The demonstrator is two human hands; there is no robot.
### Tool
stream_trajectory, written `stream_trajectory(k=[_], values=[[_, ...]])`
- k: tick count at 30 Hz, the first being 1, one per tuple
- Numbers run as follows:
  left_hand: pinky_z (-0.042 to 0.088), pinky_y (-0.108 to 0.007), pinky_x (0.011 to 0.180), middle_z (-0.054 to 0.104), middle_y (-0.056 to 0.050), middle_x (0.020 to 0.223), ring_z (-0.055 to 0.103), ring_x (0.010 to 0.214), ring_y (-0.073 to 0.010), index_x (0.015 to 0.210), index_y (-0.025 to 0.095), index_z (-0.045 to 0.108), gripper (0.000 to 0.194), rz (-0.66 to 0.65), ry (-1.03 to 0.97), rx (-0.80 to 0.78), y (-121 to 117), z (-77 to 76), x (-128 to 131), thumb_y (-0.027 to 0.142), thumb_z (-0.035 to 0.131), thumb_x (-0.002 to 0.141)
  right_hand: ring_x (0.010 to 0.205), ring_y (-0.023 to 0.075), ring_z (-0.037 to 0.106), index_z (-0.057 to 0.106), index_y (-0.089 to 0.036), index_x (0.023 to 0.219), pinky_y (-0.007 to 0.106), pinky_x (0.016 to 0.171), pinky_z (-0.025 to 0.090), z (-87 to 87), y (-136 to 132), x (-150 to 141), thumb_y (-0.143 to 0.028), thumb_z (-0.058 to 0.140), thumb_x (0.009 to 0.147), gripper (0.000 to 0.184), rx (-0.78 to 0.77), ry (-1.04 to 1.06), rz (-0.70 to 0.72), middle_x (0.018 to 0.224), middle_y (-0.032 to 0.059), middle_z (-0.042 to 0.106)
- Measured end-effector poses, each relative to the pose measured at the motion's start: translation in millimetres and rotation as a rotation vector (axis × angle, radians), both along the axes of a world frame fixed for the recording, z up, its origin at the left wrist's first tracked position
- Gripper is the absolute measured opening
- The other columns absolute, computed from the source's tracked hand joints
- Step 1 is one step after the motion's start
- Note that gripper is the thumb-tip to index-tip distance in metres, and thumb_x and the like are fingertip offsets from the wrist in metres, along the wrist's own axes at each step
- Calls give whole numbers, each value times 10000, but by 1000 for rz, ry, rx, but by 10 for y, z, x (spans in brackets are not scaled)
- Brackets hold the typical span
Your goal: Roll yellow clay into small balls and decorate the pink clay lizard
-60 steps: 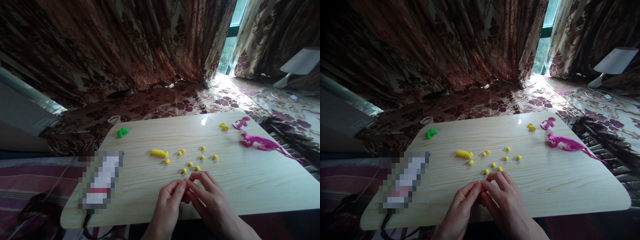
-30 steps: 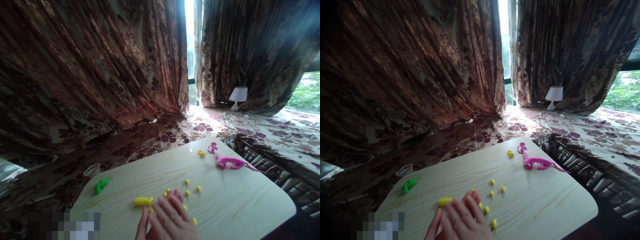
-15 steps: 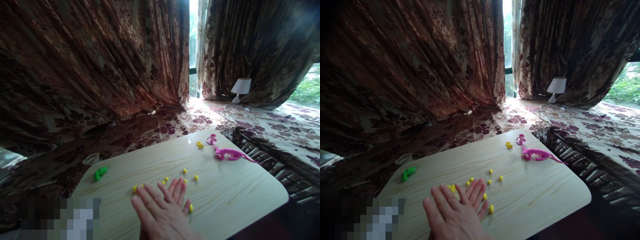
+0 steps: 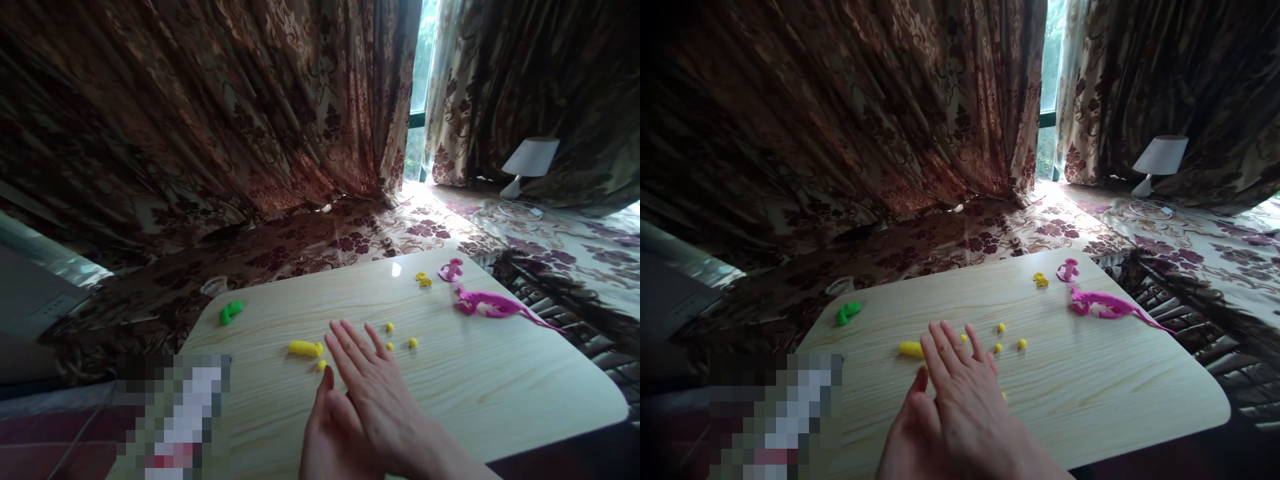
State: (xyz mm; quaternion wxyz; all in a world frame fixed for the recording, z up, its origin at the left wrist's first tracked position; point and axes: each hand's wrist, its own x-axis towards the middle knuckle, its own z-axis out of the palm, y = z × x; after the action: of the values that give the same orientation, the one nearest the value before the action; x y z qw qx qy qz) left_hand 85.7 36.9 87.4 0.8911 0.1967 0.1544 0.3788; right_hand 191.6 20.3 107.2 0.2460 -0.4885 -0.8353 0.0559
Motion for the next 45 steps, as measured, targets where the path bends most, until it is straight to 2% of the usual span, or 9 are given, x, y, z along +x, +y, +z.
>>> stream_trajectory(k=[5, 12, 17, 23, 28, 31, 35, 39, 45], values=[[154, -426, 1081, 390, -31, 1407, 140, 1368, -205, 1213, 228, 558, 594, 126, -78, -29, 19, 0, 9, 569, 217, 865, 1356, 221, 149, 258, -130, 1403, 436, 1110, 137, -122, -64, -94, -387, 402, 895, 587, 125, -44, 251, 1461, 70, 229], [169, -430, 1078, 418, -64, 1389, 214, 1347, -232, 1232, 221, 540, 575, 83, -43, -77, -88, 40, 125, 547, 226, 879, 1362, 231, 118, 243, -135, 1409, 487, 1102, 109, -15, 50, 90, -306, 361, 914, 537, -40, -33, -30, 1476, 88, 184], [261, -394, 1037, 414, -27, 1391, 215, 1348, -206, 1153, 240, 598, 564, 173, 37, -57, 11, 120, 69, 577, 252, 862, 1366, 216, 92, 275, -137, 1396, 451, 1113, 97, -1, -23, -31, -388, 374, 901, 563, 40, -52, 309, 1469, 58, 223], [205, -409, 1072, 387, -54, 1411, 274, 1327, -232, 1264, 229, 501, 582, 68, -2, -79, -55, 127, 35, 570, 251, 864, 1364, 234, 103, 244, -109, 1404, 499, 1098, 77, 39, 134, 80, -283, 354, 913, 533, -12, -36, -9, 1475, 108, 201], [163, -406, 1081, 339, -57, 1437, 168, 1362, -196, 1315, 199, 436, 602, 140, -97, -108, 60, 108, -36, 533, 190, 879, 1367, 223, 83, 237, -109, 1407, 452, 1114, 34, -58, -76, -20, -390, 367, 903, 591, 24, -88, 323, 1477, 71, 197], [242, -383, 1047, 449, 15, 1364, 256, 1335, -194, 1239, 326, 504, 456, 164, -3, -180, -11, 64, 115, 514, 329, 862, 1366, 224, 93, 227, -146, 1414, 468, 1110, 47, -5, 14, -59, -390, 360, 903, 581, -51, -52, 162, 1481, 50, 199], [295, -362, 1028, 559, -74, 1249, 501, 1155, -195, 1124, 206, 603, 350, 66, -46, -300, -209, 15, 125, 351, 383, 894, 1361, 256, 113, 341, -178, 1369, 541, 1077, 79, -46, 224, 170, -313, 322, 924, 466, -107, -58, -123, 1466, 87, 248], [368, -390, 975, 673, -105, 1018, 609, 982, -190, 976, 133, 657, 236, 102, 31, -413, -313, -44, -21, 117, 455, 855, 1351, 235, 165, 416, -217, 1314, 520, 1071, 165, -130, 143, 373, -215, 347, 912, 408, -128, 2, -98, 1442, 77, 306], [488, -310, 816, 691, -115, 962, 648, 882, -181, 943, 102, 653, 191, 204, 147, -411, -286, -47, -55, 64, 504, 831, 1321, 211, 242, 509, -242, 1203, 409, 1052, 309, -50, -183, 460, -209, 487, 861, 345, -209, 223, 49, 1358, 46, 424]])
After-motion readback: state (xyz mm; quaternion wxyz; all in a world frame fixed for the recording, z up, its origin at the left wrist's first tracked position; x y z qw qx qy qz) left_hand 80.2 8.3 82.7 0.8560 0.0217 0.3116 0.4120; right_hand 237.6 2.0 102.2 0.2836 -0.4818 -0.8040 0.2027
